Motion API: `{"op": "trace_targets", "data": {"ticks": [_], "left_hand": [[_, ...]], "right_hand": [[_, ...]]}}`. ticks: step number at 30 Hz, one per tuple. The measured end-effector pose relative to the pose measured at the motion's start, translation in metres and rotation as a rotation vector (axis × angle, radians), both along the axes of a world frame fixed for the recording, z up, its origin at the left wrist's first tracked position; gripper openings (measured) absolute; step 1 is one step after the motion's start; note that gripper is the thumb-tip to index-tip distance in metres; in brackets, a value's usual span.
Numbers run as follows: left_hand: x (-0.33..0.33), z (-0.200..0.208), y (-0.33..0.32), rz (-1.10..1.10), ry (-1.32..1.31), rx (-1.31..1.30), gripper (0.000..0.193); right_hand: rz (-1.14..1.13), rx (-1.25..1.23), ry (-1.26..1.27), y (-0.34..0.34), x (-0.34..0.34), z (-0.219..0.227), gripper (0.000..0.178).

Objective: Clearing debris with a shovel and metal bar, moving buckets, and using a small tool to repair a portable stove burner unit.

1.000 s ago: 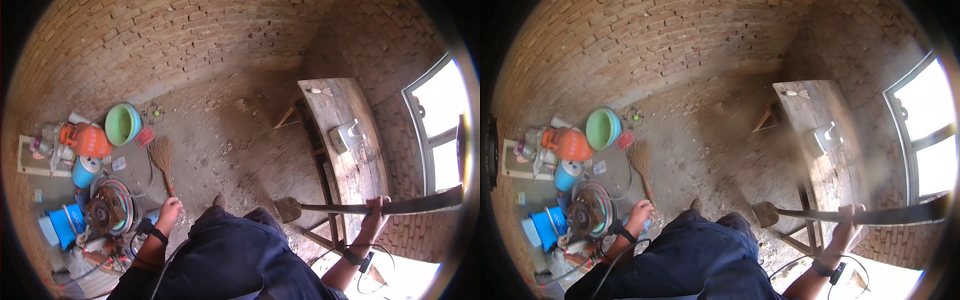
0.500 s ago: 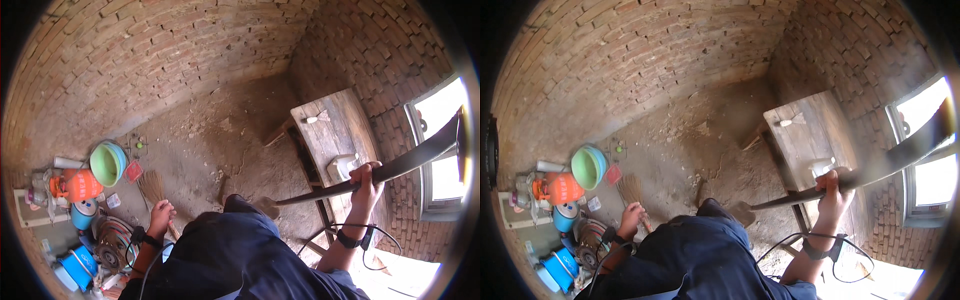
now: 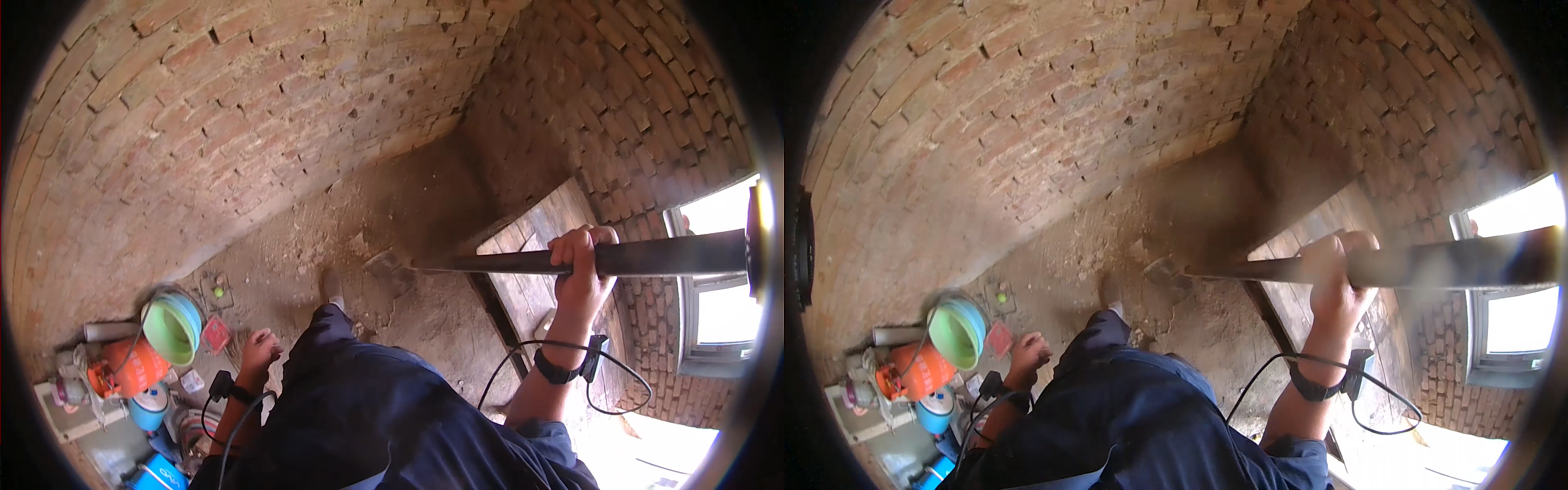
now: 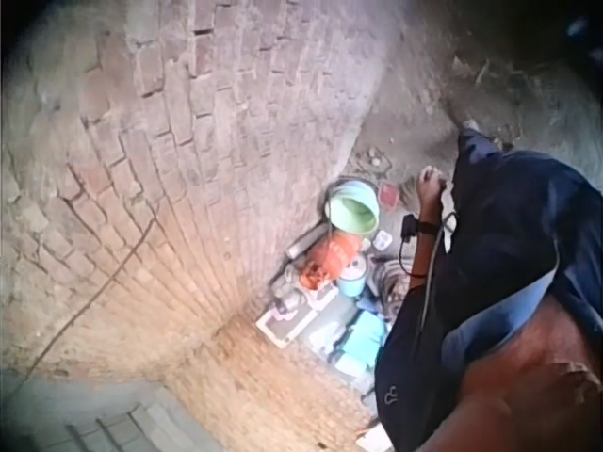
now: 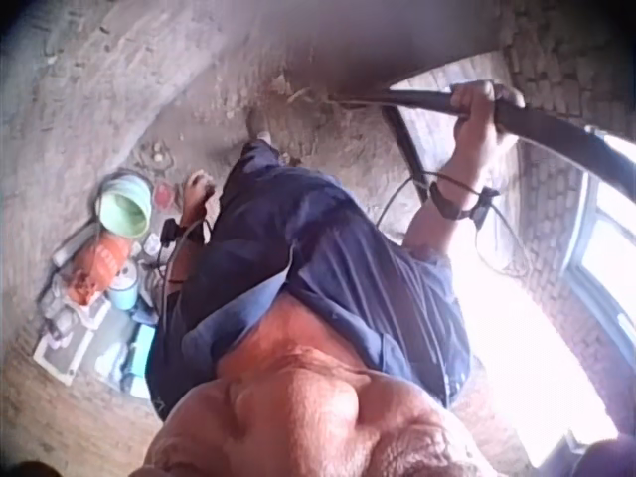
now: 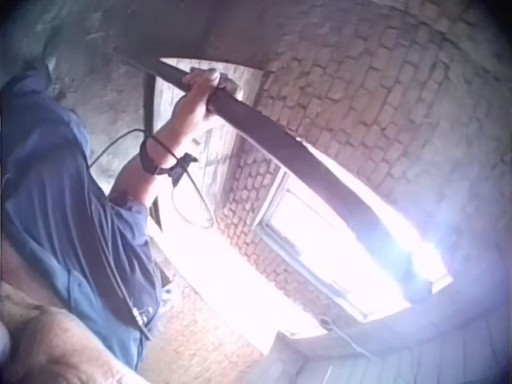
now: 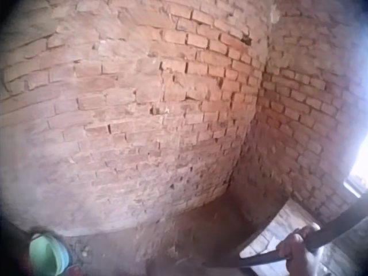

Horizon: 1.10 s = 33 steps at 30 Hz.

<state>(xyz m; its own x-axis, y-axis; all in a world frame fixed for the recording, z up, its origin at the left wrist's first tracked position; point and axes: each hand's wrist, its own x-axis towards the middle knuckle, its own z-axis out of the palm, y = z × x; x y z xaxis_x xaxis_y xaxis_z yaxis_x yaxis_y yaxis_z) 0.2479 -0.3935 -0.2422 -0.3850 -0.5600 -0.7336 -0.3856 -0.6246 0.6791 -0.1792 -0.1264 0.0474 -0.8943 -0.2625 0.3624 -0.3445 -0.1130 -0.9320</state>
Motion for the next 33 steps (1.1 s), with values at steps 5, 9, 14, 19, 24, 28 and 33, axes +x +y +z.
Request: {"op": "trace_targets", "data": {"ticks": [5, 9, 14, 19, 24, 28, 33], "left_hand": [[-0.061, 0.011, -0.089, 0.076, 0.033, -0.004, 0.027], [-0.071, 0.018, -0.152, 0.087, 0.011, -0.051, 0.025], [-0.130, 0.066, -0.198, 0.089, 0.018, -0.161, 0.028], [-0.235, 0.148, -0.218, -0.084, 0.189, -0.358, 0.042], [-0.352, 0.237, -0.213, -0.277, 0.493, -0.456, 0.059], [-0.441, 0.288, -0.197, -0.408, 0.694, -0.642, 0.095], [-0.494, 0.325, -0.190, -0.293, 0.872, -0.927, 0.116]], "right_hand": [[-0.204, 0.057, 0.064, -0.091, -0.067, 0.012, 0.013], [-0.319, 0.062, 0.179, -0.153, -0.116, 0.017, 0.017], [-0.393, 0.174, 0.188, -0.222, -0.164, 0.026, 0.013], [-0.369, 0.154, 0.323, -0.266, -0.243, 0.006, 0.023], [-0.163, 0.185, 0.233, -0.304, -0.263, -0.017, 0.019], [-0.050, 0.273, 0.270, -0.320, -0.271, -0.071, 0.025], [0.057, 0.338, 0.416, -0.345, -0.236, -0.075, 0.038]]}}
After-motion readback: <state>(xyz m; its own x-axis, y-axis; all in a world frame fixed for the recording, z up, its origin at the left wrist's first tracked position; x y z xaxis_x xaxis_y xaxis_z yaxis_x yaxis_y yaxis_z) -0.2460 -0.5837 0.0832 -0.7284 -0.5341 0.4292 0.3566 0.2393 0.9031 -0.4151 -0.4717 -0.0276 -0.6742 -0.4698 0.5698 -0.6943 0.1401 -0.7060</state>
